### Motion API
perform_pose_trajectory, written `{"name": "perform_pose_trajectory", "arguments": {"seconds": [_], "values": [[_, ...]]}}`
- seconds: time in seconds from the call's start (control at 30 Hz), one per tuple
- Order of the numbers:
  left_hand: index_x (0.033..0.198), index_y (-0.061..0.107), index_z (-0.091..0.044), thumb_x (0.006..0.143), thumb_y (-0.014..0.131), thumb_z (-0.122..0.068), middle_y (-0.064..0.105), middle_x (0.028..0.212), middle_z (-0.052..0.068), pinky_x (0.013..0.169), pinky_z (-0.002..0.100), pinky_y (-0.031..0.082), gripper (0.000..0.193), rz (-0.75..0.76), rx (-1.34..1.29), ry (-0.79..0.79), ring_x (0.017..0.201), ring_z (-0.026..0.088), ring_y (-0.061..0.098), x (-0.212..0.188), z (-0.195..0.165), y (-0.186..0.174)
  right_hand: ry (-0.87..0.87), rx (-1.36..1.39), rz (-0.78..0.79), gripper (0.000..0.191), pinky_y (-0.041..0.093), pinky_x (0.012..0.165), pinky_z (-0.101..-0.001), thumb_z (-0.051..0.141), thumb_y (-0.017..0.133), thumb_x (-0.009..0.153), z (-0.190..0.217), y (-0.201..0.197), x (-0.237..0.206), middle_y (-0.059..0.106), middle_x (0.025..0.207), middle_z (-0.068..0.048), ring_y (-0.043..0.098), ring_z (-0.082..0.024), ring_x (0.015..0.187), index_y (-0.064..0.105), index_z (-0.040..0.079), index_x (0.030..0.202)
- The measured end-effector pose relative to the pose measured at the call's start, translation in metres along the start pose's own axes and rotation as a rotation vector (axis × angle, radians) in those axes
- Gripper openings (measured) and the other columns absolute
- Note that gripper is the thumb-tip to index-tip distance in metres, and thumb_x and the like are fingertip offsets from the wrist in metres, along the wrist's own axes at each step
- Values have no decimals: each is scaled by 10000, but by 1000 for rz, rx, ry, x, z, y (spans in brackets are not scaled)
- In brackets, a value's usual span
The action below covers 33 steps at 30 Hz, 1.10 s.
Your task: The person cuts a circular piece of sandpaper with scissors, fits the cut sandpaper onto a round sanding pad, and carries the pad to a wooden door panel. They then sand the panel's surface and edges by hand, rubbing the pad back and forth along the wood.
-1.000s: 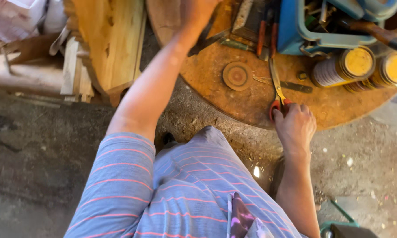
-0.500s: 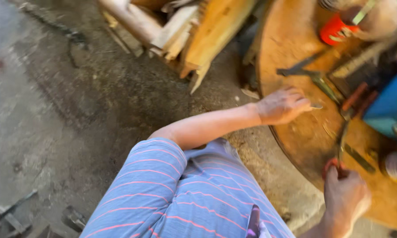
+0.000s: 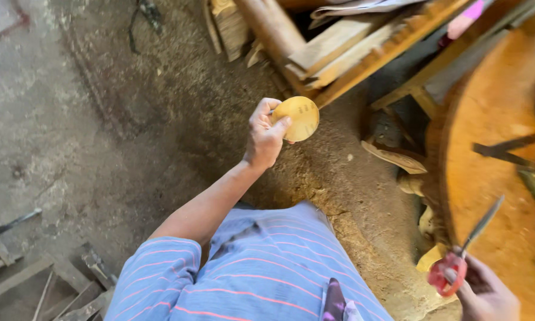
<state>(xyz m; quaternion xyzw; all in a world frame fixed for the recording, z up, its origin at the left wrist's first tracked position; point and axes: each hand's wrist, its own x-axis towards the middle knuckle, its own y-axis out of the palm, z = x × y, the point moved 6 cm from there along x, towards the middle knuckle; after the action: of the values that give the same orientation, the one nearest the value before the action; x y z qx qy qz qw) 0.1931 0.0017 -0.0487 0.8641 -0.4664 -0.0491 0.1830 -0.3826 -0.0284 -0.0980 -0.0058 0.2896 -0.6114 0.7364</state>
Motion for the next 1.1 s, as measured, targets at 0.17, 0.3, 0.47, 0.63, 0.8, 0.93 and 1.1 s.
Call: {"name": "perform_pose_trajectory", "arguments": {"seconds": [0.17,0.3,0.47,0.63,0.8,0.93,1.1], "values": [[1346,511,-25,972,600,67,630,1204,96,712,310,634,395,-49,46,145,979,128,674,11,-68,-162,-278,482,446,536,607,817,-480,96,769,852,155,283,-25,686,1073,-234,710,-328,898,600,-101,1321],[1477,506,-25,1013,599,56,660,1359,187,967,371,574,480,-113,479,247,1156,213,649,-9,-127,-263,-172,535,768,506,594,797,-486,122,763,872,218,479,-41,672,1089,-214,703,-337,930,554,-64,1293],[1480,409,6,907,786,-87,630,1342,151,1013,339,551,692,-88,344,211,1218,174,637,-26,-171,-372,-93,402,863,505,534,778,-356,97,665,954,248,656,-49,684,1110,-180,666,-228,892,520,3,1429],[1183,649,-12,976,773,-273,738,1101,102,871,316,614,356,-514,506,356,1013,165,727,-20,-199,-502,-33,290,965,459,501,787,-317,109,614,1019,291,812,-34,687,1121,-144,636,-183,913,576,-3,1463],[865,655,-9,995,782,-258,721,743,71,619,299,523,309,-892,738,107,658,133,646,4,-201,-647,276,400,1137,451,576,771,-364,437,447,1011,332,980,-20,697,999,-126,657,-225,842,624,58,1181],[910,676,-13,981,746,-246,690,764,53,633,277,506,254,-954,494,-5,689,107,622,64,-203,-760,160,312,1292,165,549,795,-389,180,536,1044,383,1133,-19,626,1031,-56,620,-178,903,596,138,1192],[1039,723,5,1002,703,-236,639,915,56,738,274,522,245,-989,629,63,835,128,651,165,-256,-895,168,191,1396,304,533,819,-331,197,522,989,472,1327,-20,636,1073,-2,611,-145,887,646,135,1259]]}}
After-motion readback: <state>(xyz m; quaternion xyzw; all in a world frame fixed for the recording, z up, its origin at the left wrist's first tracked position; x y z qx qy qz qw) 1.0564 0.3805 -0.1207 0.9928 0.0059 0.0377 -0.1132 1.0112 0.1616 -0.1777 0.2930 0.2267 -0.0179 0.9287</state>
